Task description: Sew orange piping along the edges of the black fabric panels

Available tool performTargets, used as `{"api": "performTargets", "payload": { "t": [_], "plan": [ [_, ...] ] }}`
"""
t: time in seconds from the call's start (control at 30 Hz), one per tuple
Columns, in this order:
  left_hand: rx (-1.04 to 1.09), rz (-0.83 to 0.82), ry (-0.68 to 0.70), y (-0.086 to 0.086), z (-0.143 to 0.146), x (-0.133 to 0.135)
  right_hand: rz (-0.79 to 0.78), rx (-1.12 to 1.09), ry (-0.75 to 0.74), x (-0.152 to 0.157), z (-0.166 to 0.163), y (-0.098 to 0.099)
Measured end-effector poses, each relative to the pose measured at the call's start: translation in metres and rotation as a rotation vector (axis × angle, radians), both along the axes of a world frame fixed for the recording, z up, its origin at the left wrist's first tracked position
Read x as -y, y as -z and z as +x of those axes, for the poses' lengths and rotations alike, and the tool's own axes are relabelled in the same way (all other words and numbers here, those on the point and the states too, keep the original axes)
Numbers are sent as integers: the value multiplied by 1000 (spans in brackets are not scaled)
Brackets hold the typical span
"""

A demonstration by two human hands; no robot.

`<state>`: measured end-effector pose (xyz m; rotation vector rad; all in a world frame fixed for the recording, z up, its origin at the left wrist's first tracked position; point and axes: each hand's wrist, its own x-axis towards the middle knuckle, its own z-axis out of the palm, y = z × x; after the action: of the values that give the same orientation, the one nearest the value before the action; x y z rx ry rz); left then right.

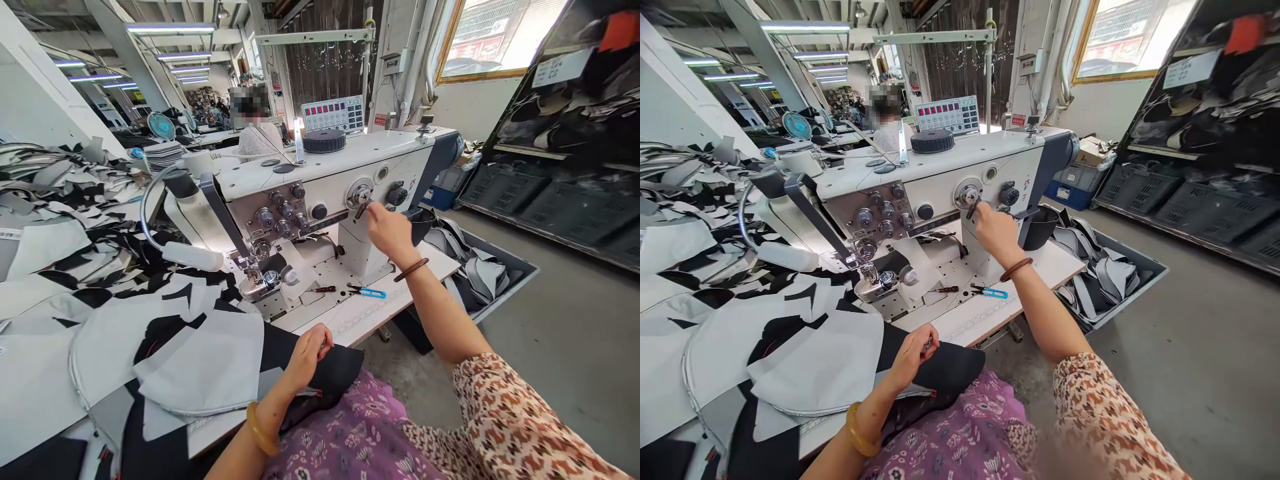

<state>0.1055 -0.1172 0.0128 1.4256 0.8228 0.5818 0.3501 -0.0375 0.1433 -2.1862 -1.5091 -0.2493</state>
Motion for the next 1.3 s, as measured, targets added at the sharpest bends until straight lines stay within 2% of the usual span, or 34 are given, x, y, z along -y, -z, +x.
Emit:
{"api": "performTargets", "payload": {
  "t": [0.13, 0.2, 0.27, 0.33, 0.43, 0.5, 0.6, 0.73, 0.8, 0.9, 0.97, 1.03, 1.17, 1.23, 1.3],
  "plan": [
    [31, 55, 56, -8, 14, -1, 140, -14, 39, -4, -1, -17],
    [53, 85, 62, -12, 19, -2, 112, 80, 9, -4, -11, -21],
    [67, 94, 57, -15, 22, -3, 25, 128, -30, -3, -17, -20],
    [70, 76, 46, -16, 23, -4, -16, 87, 6, -1, -15, -18],
    [73, 59, 45, -17, 25, -5, 78, 14, 90, -1, -9, -20],
    [72, 82, 61, -18, 28, -5, 130, 47, 29, -3, -9, -22],
    [71, 98, 59, -20, 31, -6, 87, 82, -54, -5, -9, -19],
    [64, 85, 39, -20, 33, -9, 147, 10, 36, -4, -3, -19],
    [70, 109, 53, -21, 34, -11, 190, 30, 18, -4, -6, -21],
    [78, 136, 61, -21, 37, -13, 108, 94, -53, -4, -12, -19],
    [66, 132, 61, -21, 40, -15, 41, 68, -45, -3, -7, -16],
    [51, 136, 71, -25, 45, -16, 64, -5, -11, -2, 3, -18],
    [155, 191, 97, -49, 53, -11, 220, -21, -50, -4, 1, -37],
    [325, 168, 39, -68, 46, -7, 182, 54, -94, -7, -14, -43],
    [562, 76, -96, -85, 28, -5, 112, 97, -137, -8, -24, -42]
  ]
}}
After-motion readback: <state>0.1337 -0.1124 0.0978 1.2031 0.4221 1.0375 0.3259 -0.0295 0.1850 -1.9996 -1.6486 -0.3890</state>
